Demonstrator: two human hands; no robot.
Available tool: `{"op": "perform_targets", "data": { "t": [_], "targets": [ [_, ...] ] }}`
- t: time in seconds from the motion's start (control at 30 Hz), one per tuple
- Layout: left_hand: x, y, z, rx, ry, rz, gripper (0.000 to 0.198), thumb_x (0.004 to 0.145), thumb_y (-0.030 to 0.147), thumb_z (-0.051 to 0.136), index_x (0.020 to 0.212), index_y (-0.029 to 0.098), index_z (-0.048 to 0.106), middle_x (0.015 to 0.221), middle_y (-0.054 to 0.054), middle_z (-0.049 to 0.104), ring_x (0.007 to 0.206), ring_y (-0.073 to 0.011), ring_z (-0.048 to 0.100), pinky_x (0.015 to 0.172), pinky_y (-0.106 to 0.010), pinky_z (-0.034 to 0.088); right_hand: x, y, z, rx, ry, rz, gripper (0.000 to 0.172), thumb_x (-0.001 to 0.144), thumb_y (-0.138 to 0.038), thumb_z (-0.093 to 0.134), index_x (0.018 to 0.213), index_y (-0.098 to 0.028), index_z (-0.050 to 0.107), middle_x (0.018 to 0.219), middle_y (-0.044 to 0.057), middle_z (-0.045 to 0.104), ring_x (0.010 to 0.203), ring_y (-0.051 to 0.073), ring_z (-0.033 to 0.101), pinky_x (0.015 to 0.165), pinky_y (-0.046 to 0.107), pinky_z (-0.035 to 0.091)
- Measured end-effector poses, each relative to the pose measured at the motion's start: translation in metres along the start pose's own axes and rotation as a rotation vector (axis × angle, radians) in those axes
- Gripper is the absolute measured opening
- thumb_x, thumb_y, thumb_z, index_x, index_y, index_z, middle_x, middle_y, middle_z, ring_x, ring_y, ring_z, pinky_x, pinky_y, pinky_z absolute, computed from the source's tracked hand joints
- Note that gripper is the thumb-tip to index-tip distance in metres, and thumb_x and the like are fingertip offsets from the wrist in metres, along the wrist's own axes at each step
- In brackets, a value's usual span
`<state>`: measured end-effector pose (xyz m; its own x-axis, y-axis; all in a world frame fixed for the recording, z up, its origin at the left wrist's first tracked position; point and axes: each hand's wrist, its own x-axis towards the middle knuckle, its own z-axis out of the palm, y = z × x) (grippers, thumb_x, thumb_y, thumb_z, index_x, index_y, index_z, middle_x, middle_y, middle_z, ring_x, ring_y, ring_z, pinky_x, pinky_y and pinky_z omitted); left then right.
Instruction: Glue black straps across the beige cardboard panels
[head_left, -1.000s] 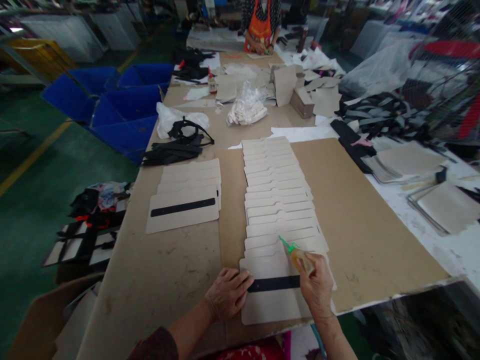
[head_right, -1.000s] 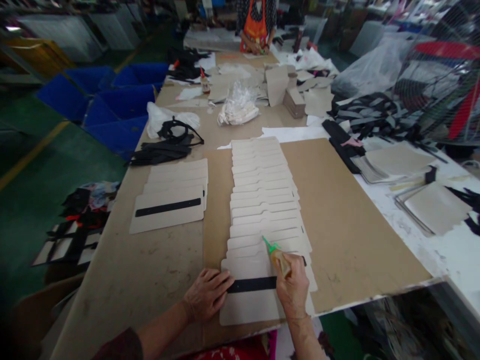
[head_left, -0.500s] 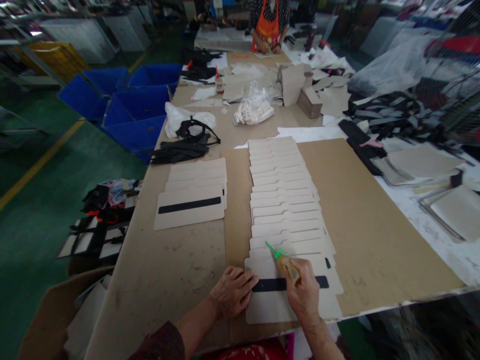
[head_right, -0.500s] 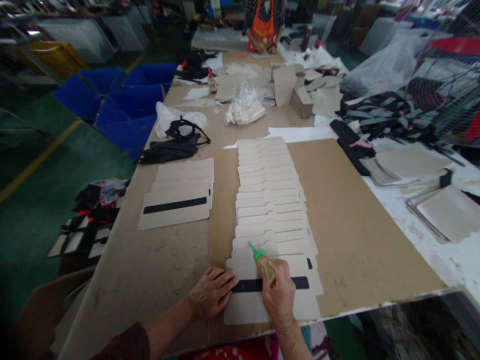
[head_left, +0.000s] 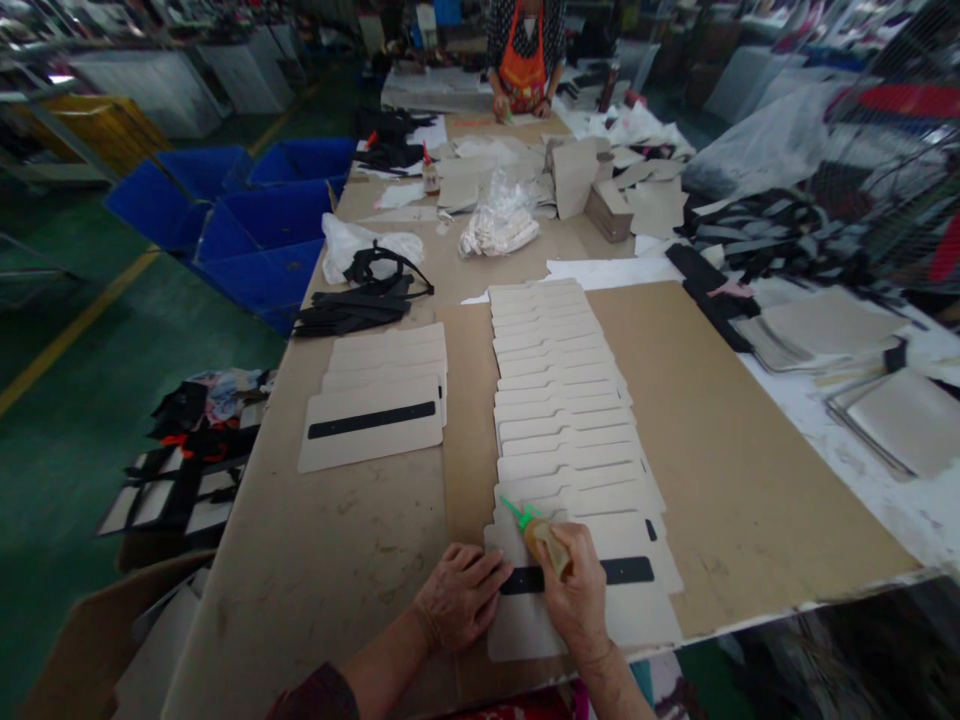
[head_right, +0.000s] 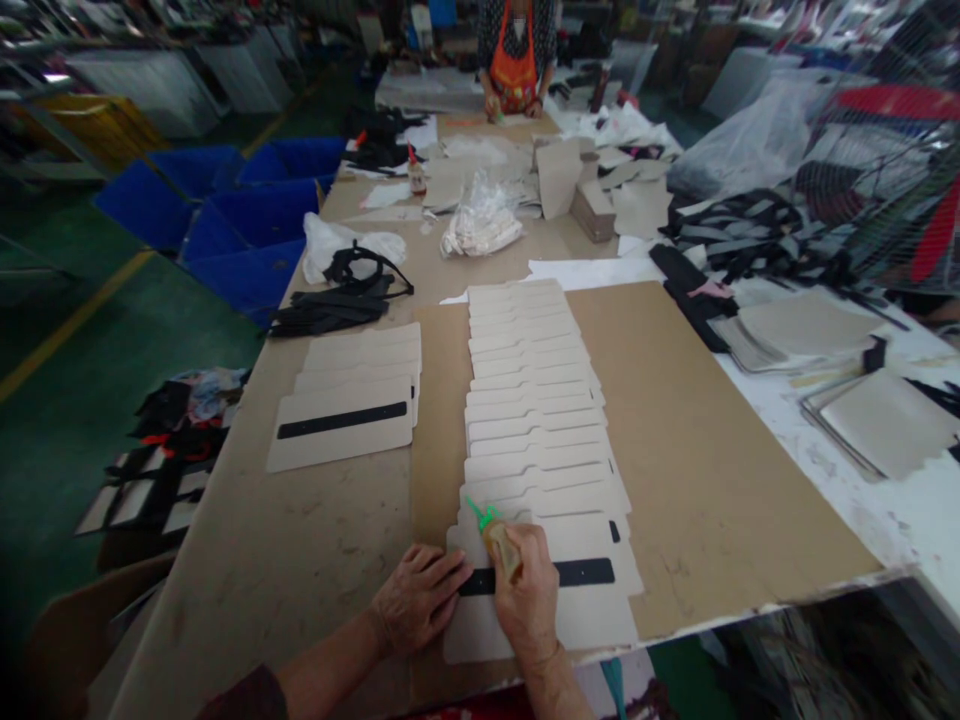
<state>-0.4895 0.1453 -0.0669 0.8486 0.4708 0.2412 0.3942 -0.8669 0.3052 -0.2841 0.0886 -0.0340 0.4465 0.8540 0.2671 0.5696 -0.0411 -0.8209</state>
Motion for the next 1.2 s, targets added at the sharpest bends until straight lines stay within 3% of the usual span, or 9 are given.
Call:
{"op": "perform_targets", "data": {
  "t": [0.1, 0.2, 0.27, 0.37, 0.47, 0.6, 0.87, 1.2],
  "targets": [
    [0.001, -0.001, -0.001, -0.021, 0.012, 0.002, 0.041, 0.089, 0.024, 0.057, 0.13, 0.024, 0.058, 0.124, -0.004, 0.065, 0.1, -0.0211, 0.052, 0.087, -0.039, 0.039, 0.008, 0.012, -0.01, 0.099, 0.139, 0.187, 0.021, 0.086, -0.035, 0.065, 0.102, -0.021, 0.063, 0.093, 0.004, 0.065, 0.084, 0.019, 0.064, 0.075, 0.033, 0.053],
    [0.002, -0.002, -0.002, -0.028, 0.022, 0.009, 0.04, 0.09, 0.025, 0.056, 0.13, 0.024, 0.059, 0.124, -0.004, 0.065, 0.101, -0.0214, 0.052, 0.088, -0.038, 0.039, 0.028, 0.036, -0.035, 0.12, 0.348, 0.345, 0.038, 0.08, -0.048, 0.07, 0.102, -0.018, 0.063, 0.095, 0.005, 0.065, 0.086, 0.021, 0.061, 0.077, 0.035, 0.051],
    [0.003, -0.002, -0.003, -0.026, 0.02, 0.007, 0.039, 0.091, 0.024, 0.055, 0.13, 0.025, 0.059, 0.123, -0.004, 0.065, 0.1, -0.0213, 0.052, 0.088, -0.038, 0.039, 0.044, 0.054, -0.056, 0.049, 0.464, 0.376, 0.046, 0.077, -0.054, 0.071, 0.101, -0.016, 0.063, 0.096, 0.007, 0.065, 0.086, 0.021, 0.06, 0.078, 0.036, 0.049],
    [0.004, -0.001, -0.003, -0.027, 0.027, -0.007, 0.04, 0.091, 0.022, 0.055, 0.13, 0.026, 0.059, 0.122, -0.004, 0.066, 0.101, -0.021, 0.052, 0.089, -0.038, 0.039, 0.064, 0.077, -0.083, -0.158, 0.554, 0.348, 0.053, 0.077, -0.062, 0.066, 0.1, -0.015, 0.064, 0.093, 0.007, 0.064, 0.07, 0.016, 0.053, 0.069, 0.033, 0.045],
    [0.002, -0.002, -0.001, -0.04, 0.039, -0.003, 0.04, 0.09, 0.022, 0.055, 0.13, 0.026, 0.059, 0.121, -0.004, 0.066, 0.1, -0.0207, 0.052, 0.089, -0.038, 0.039, 0.075, 0.091, -0.098, -0.336, 0.53, 0.259, 0.056, 0.082, -0.066, 0.059, 0.101, -0.014, 0.065, 0.09, 0.007, 0.064, 0.06, 0.013, 0.045, 0.063, 0.032, 0.041],
    [0.001, -0.003, 0.002, -0.053, 0.034, -0.003, 0.04, 0.091, 0.023, 0.056, 0.131, 0.026, 0.059, 0.123, -0.003, 0.066, 0.101, -0.0206, 0.052, 0.088, -0.038, 0.039, 0.078, 0.099, -0.101, -0.46, 0.449, 0.136, 0.053, 0.088, -0.064, 0.052, 0.1, -0.014, 0.064, 0.085, 0.006, 0.062, 0.059, 0.013, 0.044, 0.063, 0.031, 0.041],
    [0.003, -0.002, -0.002, -0.082, 0.034, -0.006, 0.041, 0.09, 0.021, 0.056, 0.131, 0.026, 0.058, 0.124, 0.0, 0.065, 0.101, -0.0198, 0.051, 0.088, -0.038, 0.037, 0.08, 0.097, -0.1, -0.522, 0.372, 0.039, 0.044, 0.093, -0.058, 0.05, 0.098, -0.016, 0.062, 0.085, 0.006, 0.062, 0.064, 0.015, 0.048, 0.063, 0.03, 0.042],
    [0.004, -0.002, -0.003, -0.06, 0.01, 0.004, 0.041, 0.091, 0.022, 0.055, 0.132, 0.024, 0.057, 0.125, -0.003, 0.065, 0.1, -0.0209, 0.051, 0.087, -0.039, 0.038, 0.071, 0.076, -0.085, -0.469, 0.3, -0.03, 0.032, 0.094, -0.049, 0.056, 0.099, -0.017, 0.063, 0.088, 0.005, 0.063, 0.064, 0.014, 0.051, 0.061, 0.028, 0.042]
  ]
}}
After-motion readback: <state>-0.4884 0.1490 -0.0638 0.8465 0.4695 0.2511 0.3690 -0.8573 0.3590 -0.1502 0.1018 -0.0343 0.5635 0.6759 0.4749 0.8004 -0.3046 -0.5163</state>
